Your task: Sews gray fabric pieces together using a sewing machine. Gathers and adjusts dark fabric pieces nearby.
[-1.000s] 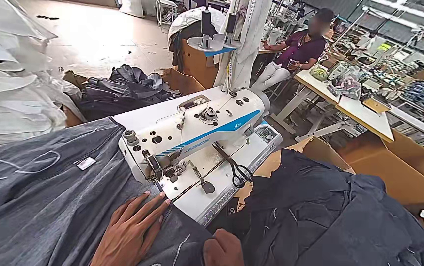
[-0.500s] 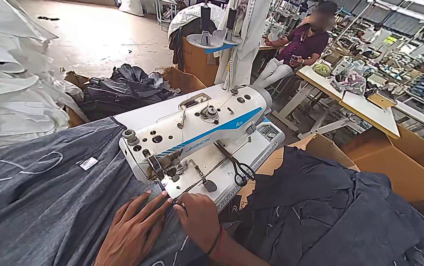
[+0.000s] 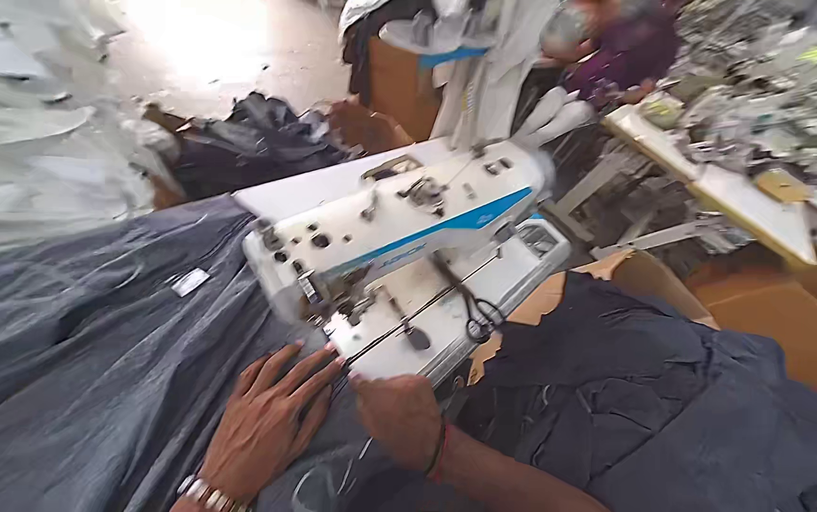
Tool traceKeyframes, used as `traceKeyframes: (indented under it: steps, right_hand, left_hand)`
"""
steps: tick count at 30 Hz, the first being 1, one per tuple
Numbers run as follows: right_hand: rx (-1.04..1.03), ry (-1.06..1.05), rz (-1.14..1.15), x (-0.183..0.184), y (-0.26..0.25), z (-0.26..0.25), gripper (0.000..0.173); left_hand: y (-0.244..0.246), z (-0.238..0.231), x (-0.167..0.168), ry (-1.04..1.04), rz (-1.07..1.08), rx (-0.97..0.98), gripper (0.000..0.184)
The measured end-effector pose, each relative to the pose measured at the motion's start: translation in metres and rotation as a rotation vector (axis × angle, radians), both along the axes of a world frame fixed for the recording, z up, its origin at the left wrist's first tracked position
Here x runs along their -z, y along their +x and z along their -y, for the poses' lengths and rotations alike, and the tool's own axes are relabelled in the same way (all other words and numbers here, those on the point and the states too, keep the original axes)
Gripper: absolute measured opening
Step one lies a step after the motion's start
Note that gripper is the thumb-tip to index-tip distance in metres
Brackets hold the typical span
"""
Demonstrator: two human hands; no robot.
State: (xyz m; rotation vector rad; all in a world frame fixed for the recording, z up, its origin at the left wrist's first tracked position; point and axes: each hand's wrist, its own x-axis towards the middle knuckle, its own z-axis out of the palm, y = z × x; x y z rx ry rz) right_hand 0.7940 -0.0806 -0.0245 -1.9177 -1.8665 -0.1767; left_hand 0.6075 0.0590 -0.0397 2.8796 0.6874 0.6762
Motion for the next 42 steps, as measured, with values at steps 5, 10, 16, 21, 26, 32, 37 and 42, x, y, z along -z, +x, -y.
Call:
traceKeyframes:
  steps: [5,10,16,21,26,32,37,42]
  right_hand:
    - [-0.024,-0.080,0.007,-0.008,-0.009,-0.005,0.030]
    - [-0.076,-0.170,0.055,-0.016,-0.003,-0.002,0.035]
    - [-0.051,-0.233,0.082,-0.020,-0.001,-0.028,0.037]
    - [-0.009,-0.255,0.096,-0.024,-0.006,-0.057,0.034]
    - [0.069,-0.271,0.121,-0.025,-0.016,-0.078,0.034]
    - [0.111,-0.155,0.001,-0.009,-0.018,-0.074,0.035]
    - [0.222,-0.085,-0.174,-0.006,-0.016,-0.072,0.024]
    - [0.225,-0.227,-0.315,-0.016,-0.014,-0.071,0.026]
  left_hand:
    - [-0.009,0.005,-0.015,-0.122,-0.074,0.015,0.037]
    - [-0.006,0.004,-0.016,-0.113,-0.080,0.047,0.035]
    - [-0.004,-0.014,-0.017,-0.098,-0.091,-0.018,0.037]
    - [-0.009,-0.051,-0.022,-0.049,-0.088,0.050,0.036]
    - [-0.013,-0.095,-0.021,0.029,-0.065,0.163,0.030]
    - [-0.012,0.009,-0.067,-0.062,-0.344,-0.332,0.033]
    - [-0.049,0.092,-0.031,-0.276,-0.329,-0.667,0.083]
    - [-0.108,0.001,-0.030,-0.273,-0.383,-0.418,0.072]
